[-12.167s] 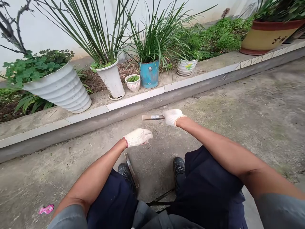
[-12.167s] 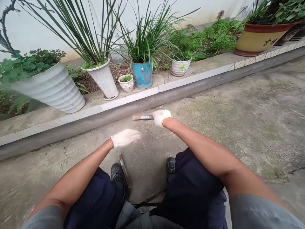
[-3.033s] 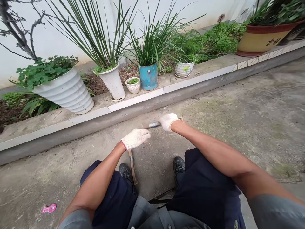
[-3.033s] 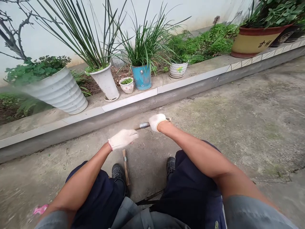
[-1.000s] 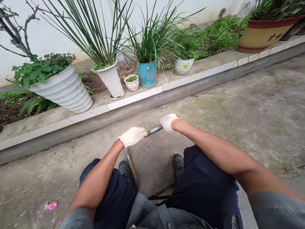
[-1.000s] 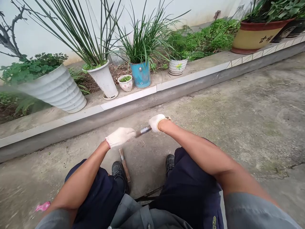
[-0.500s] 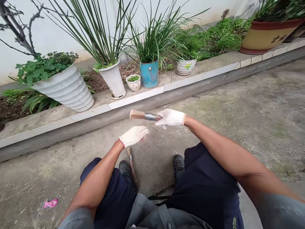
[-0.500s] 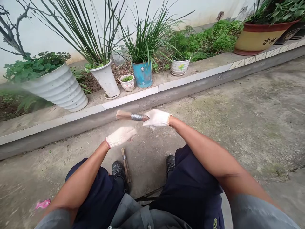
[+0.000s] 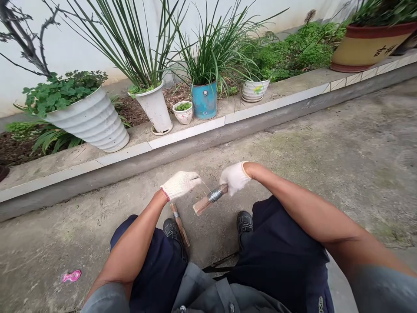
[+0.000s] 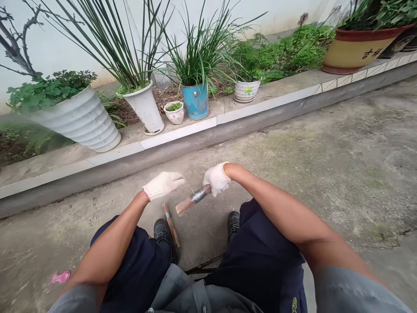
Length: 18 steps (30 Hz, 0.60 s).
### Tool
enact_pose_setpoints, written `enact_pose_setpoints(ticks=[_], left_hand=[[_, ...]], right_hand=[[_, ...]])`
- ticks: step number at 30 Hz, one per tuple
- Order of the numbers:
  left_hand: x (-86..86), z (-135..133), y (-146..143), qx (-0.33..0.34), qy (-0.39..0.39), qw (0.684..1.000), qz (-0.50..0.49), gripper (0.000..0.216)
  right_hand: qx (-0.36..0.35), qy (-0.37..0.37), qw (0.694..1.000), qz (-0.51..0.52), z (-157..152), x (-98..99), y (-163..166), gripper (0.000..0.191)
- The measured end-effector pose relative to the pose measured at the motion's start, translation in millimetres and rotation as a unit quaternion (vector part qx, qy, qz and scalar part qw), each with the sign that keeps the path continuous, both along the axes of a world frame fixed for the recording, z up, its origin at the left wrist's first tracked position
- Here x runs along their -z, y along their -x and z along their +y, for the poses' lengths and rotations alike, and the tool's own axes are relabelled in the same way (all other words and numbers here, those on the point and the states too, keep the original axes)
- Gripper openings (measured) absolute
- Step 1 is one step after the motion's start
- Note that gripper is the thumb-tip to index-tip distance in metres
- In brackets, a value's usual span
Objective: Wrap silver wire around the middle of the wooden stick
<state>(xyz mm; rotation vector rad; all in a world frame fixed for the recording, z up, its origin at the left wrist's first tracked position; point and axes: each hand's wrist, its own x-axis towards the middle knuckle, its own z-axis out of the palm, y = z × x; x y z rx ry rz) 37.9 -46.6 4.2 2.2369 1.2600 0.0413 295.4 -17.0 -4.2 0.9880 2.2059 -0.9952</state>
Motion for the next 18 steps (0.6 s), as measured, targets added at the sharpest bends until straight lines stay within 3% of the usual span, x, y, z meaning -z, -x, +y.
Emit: enact_pose_setpoints(ticks=[2, 4, 7, 11, 15, 18], left_hand=[[-1.3, -2.4, -1.8, -0.006, 0.031, 0.999, -0.026, 0.037], [-1.4, -6.2, -4.7, 0.0, 0.053, 0.997, -0.05, 0.038], [3.0, -12.3, -10.1, -0.019, 0.058, 0.997, -0.055, 0.044], [16.6, -16.8, -15.6, -0.006, 0.008, 1.0, -0.025, 0.041], [26.9, -20.8, -16.1, -0.001, -0.003, 1.0, 0.026, 0.036], [26.2, -24.1, -9.6, -0.002, -0.034, 0.999, 0.043, 0.037]], right_hand=[[0.018, 0.056, 0.997, 0.056, -3.4, -9.6, -7.2, 0.021], [0.06, 0.041, 0.991, 0.114, -2.8, -20.6, -13.7, 0.025], [0.144, -0.045, 0.975, 0.16, 5.2, -29.2, -18.4, 0.029], [0.229, -0.189, 0.949, 0.107, 24.9, -17.6, -15.6, 0.03], [0.215, -0.301, 0.929, -0.022, 36.6, 4.0, -7.6, 0.028], [0.139, -0.274, 0.947, -0.097, 26.4, 16.5, 0.1, 0.026]])
